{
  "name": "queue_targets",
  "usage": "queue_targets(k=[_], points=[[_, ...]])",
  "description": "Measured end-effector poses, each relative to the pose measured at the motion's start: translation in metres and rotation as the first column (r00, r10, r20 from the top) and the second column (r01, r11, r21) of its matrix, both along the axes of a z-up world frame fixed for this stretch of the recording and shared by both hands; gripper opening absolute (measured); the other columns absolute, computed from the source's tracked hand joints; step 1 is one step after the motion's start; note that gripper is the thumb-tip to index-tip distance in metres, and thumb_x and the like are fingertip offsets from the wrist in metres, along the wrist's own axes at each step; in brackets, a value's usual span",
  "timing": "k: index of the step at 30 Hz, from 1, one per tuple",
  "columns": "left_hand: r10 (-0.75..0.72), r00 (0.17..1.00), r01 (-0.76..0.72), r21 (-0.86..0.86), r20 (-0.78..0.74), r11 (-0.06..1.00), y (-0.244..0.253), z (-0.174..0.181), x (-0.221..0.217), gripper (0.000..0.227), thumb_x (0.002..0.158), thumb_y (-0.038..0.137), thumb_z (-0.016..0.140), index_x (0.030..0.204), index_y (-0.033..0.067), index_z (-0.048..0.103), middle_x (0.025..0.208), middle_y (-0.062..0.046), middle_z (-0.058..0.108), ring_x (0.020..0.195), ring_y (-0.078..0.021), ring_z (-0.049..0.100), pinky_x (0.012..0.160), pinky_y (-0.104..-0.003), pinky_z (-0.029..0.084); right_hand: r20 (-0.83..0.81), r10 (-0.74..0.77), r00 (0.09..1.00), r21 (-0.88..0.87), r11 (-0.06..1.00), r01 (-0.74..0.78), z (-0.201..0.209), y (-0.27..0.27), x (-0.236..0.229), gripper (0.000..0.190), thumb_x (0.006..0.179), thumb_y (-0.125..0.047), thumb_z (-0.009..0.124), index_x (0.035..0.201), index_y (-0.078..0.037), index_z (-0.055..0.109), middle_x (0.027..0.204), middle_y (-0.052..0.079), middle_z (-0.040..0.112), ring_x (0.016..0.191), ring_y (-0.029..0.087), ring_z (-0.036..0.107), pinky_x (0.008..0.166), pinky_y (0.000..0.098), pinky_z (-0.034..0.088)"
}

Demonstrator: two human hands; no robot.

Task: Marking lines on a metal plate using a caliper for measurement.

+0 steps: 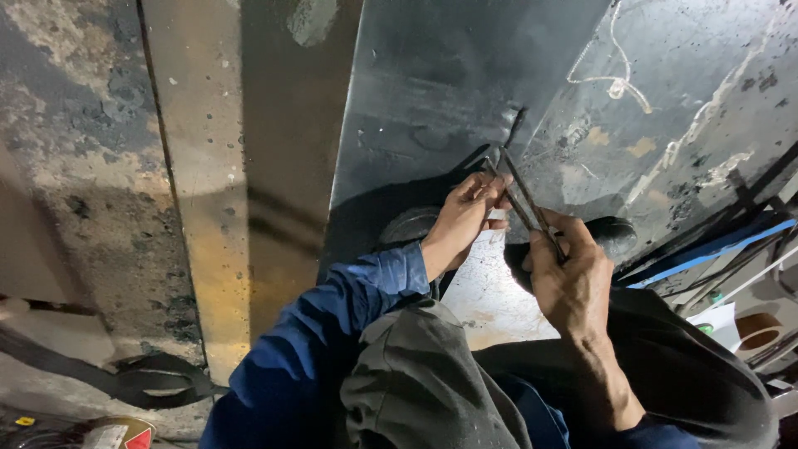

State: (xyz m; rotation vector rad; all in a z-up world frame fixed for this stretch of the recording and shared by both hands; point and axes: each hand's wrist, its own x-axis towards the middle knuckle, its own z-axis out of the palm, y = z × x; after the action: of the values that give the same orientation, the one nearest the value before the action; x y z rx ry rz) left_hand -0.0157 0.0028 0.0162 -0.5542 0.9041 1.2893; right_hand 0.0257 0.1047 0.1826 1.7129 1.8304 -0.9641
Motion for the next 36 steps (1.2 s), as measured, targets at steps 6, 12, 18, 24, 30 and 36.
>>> queue_targets(k=[6, 12, 18, 24, 30, 36], points=[[-0.032, 0.999, 0.032, -0.026, -0.018, 0.999, 0.0, -0.002, 0.002, 0.02, 0.102, 0.031, 0.064, 0.111, 0.0123, 0.065, 0.1, -0.001, 0.067, 0.094, -0.0112, 0.067, 0.071, -0.03, 0.058, -0.003, 0.061, 0.998, 0.001, 0.998, -0.061, 0.001, 0.003, -0.001, 0.034, 0.097, -0.013, 0.064, 0.13, -0.006, 0.068, 0.07, 0.01, 0.074, 0.059, 0.015, 0.067, 0.056, 0.0316, 0.051], [-0.063, 0.998, 0.063, 0.012, -0.009, 0.998, 0.001, 0.001, -0.004, 0.03, 0.105, 0.035, 0.058, 0.121, 0.012, 0.065, 0.101, 0.001, 0.065, 0.097, -0.0107, 0.063, 0.08, -0.032, 0.054, -0.026, 0.202, 0.979, 0.028, 0.979, -0.201, 0.006, 0.009, -0.009, 0.032, 0.096, -0.013, 0.064, 0.126, -0.004, 0.067, 0.073, 0.016, 0.073, 0.057, 0.02, 0.069, 0.055, 0.0356, 0.053], [-0.027, 0.995, 0.023, 0.038, 0.1, 0.999, -0.001, 0.003, -0.005, 0.035, 0.108, 0.039, 0.046, 0.123, 0.0134, 0.063, 0.106, 0.0, 0.066, 0.098, -0.0114, 0.062, 0.084, -0.034, 0.051, 0.056, 0.796, 0.603, 0.091, 0.597, -0.797, 0.013, 0.033, -0.033, 0.034, 0.09, -0.013, 0.064, 0.123, -0.009, 0.071, 0.082, 0.016, 0.075, 0.054, 0.03, 0.067, 0.049, 0.0431, 0.053], [0.105, 0.982, -0.14, 0.233, 0.158, 0.962, -0.02, -0.034, 0.036, 0.025, 0.109, 0.014, 0.047, 0.124, 0.0046, 0.063, 0.119, -0.004, 0.067, 0.108, -0.0159, 0.064, 0.095, -0.035, 0.052, 0.084, 0.968, -0.235, -0.084, -0.228, -0.97, 0.006, 0.033, -0.08, 0.033, 0.105, -0.017, 0.055, 0.135, -0.005, 0.06, 0.084, 0.006, 0.071, 0.056, 0.009, 0.066, 0.04, 0.0239, 0.053], [0.032, 0.985, -0.064, 0.186, 0.17, 0.98, -0.01, -0.016, 0.007, 0.029, 0.109, 0.018, 0.045, 0.129, 0.0075, 0.063, 0.118, -0.006, 0.069, 0.102, -0.0181, 0.066, 0.088, -0.038, 0.057, 0.217, 0.975, 0.04, -0.522, 0.151, -0.839, -0.044, 0.033, -0.032, 0.032, 0.093, -0.028, 0.062, 0.124, -0.018, 0.063, 0.105, -0.001, 0.068, 0.099, 0.013, 0.064, 0.09, 0.0318, 0.055], [0.086, 0.957, -0.147, 0.208, 0.277, 0.967, -0.007, -0.009, -0.005, 0.037, 0.111, 0.034, 0.049, 0.127, 0.0033, 0.063, 0.109, -0.009, 0.07, 0.101, -0.017, 0.067, 0.083, -0.035, 0.056, 0.498, 0.782, 0.375, -0.27, 0.551, -0.79, -0.048, 0.076, 0.014, 0.077, 0.059, -0.05, 0.088, 0.119, -0.004, 0.069, 0.104, 0.009, 0.076, 0.09, 0.017, 0.071, 0.079, 0.0307, 0.059]])
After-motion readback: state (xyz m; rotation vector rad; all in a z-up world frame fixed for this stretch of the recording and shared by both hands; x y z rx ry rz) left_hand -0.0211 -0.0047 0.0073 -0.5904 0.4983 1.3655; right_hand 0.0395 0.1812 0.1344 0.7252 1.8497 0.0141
